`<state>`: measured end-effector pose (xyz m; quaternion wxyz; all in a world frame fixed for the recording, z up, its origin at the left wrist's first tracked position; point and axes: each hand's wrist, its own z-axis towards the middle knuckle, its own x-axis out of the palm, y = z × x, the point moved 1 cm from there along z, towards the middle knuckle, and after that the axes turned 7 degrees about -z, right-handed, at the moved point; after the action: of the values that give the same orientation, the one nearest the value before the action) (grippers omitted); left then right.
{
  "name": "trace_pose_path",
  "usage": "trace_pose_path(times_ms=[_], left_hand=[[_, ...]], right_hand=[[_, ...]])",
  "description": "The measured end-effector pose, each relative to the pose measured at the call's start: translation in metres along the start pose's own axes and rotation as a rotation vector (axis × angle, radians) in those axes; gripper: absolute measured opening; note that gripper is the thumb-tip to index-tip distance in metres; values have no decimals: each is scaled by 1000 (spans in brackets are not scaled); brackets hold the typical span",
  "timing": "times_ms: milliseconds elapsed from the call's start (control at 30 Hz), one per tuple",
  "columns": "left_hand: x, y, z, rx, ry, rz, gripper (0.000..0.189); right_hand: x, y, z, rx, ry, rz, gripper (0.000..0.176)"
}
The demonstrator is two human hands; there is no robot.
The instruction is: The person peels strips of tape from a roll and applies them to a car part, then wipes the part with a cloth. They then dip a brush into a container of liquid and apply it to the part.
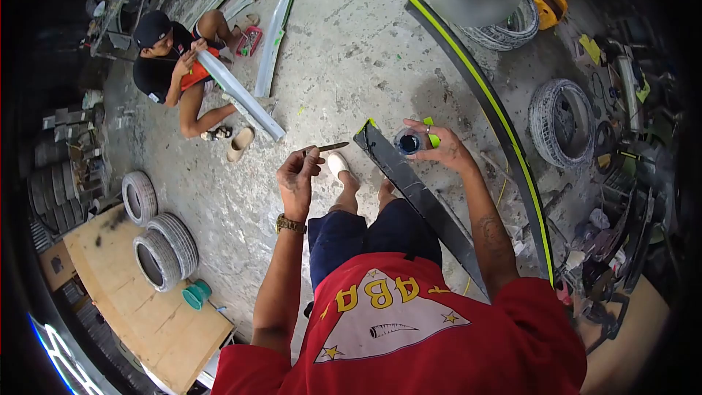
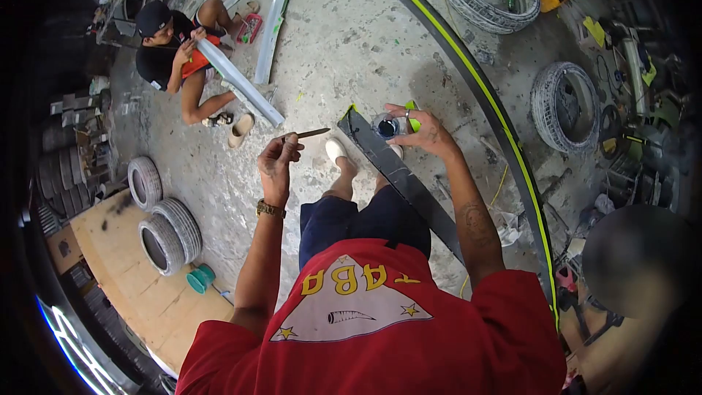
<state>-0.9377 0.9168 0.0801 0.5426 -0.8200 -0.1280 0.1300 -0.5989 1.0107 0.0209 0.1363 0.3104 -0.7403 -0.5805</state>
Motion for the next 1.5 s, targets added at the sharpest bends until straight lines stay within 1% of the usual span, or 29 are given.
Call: trace_pose_path(times_ms=[33, 100, 133, 167, 200, 233, 267, 300, 367, 400, 467, 533, 600, 667, 700, 767, 800, 833, 867, 900, 933, 967, 1033, 1133, 1167, 1300, 1367, 1400, 1500], left_hand=[[5, -13, -3, 10, 11, 7, 30], [18, -38, -11, 33, 30, -24, 29], [25, -50, -16, 48, 60, -22, 29], [32, -59, -20, 57, 66, -17, 29], [40, -66, -23, 74, 135, -18, 27], [48, -73, -28, 89, 203, -17, 25], [59, -77, -34, 103, 225, -21, 26], [65, -77, -37, 128, 282, -6, 27], [71, -73, -37, 180, 349, 152, 28], [74, -75, -38, 182, 358, 155, 28], [79, -76, -40, 216, 360, 277, 30], [79, -68, -34, 207, 380, 278, 30], [78, -60, -29, 193, 389, 274, 30], [76, -50, -22, 116, 402, 94, 29], [75, -47, -18, 93, 396, 0, 30], [66, -42, -11, 44, 351, 33, 32], [62, -34, -7, -25, 304, -12, 34], [58, -27, -5, -16, 286, -64, 35], [53, -21, -2, -25, 309, -106, 34], [47, -15, 1, -37, 332, -144, 32], [45, -11, 0, -93, 295, -205, 29], [46, -9, 4, -127, 261, -272, 26], [40, -2, 6, -120, 268, -269, 23], [37, 4, 12, -135, 199, -314, 23], [34, 5, 13, -152, 198, -317, 19], [29, 11, 19, -177, 172, -378, 18], [28, 17, 22, -171, 175, -393, 24], [27, 16, 21, -172, 175, -393, 24], [31, 15, 21, -171, 176, -414, 24]], right_hand=[[2, 5, -6, -7, -14, 4, 80], [9, 20, -16, -17, -128, -27, 62], [12, 29, -21, -23, -140, -23, 62], [14, 38, -26, 59, -153, -81, 59], [15, 45, -29, 140, -163, -139, 55], [18, 45, -30, 133, -169, -135, 55], [22, 42, -31, 116, -210, -182, 53], [27, 42, -32, 102, -251, -228, 51], [33, 41, -36, 68, -283, -188, 52], [34, 45, -36, 32, -311, -152, 52], [38, 50, -38, 70, -312, -144, 51], [40, 53, -39, 108, -317, -142, 50], [45, 54, -39, -10, -376, -203, 49], [47, 55, -37, -7, -388, -208, 49], [49, 55, -39, -4, -397, -209, 48], [49, 56, -35, 16, -389, -246, 48], [51, 54, -32, 29, -385, -272, 48], [51, 40, -26, -48, -419, -247, 47], [60, 20, -21, -111, -447, -206, 47], [60, 32, -23, -47, -432, -219, 46], [62, 28, -18, -92, -434, -166, 46], [61, 36, -15, -101, -451, -251, 47], [61, 32, -10, -73, -434, -257, 47], [60, 33, -8, -82, -450, -260, 47], [60, 33, -7, -75, -456, -264, 47], [56, 37, -6, -9, -450, -257, 48], [54, 36, -5, 31, -433, -234, 48], [53, 36, -4, 65, -427, -274, 48], [53, 33, -3, 26, -436, -193, 47]])
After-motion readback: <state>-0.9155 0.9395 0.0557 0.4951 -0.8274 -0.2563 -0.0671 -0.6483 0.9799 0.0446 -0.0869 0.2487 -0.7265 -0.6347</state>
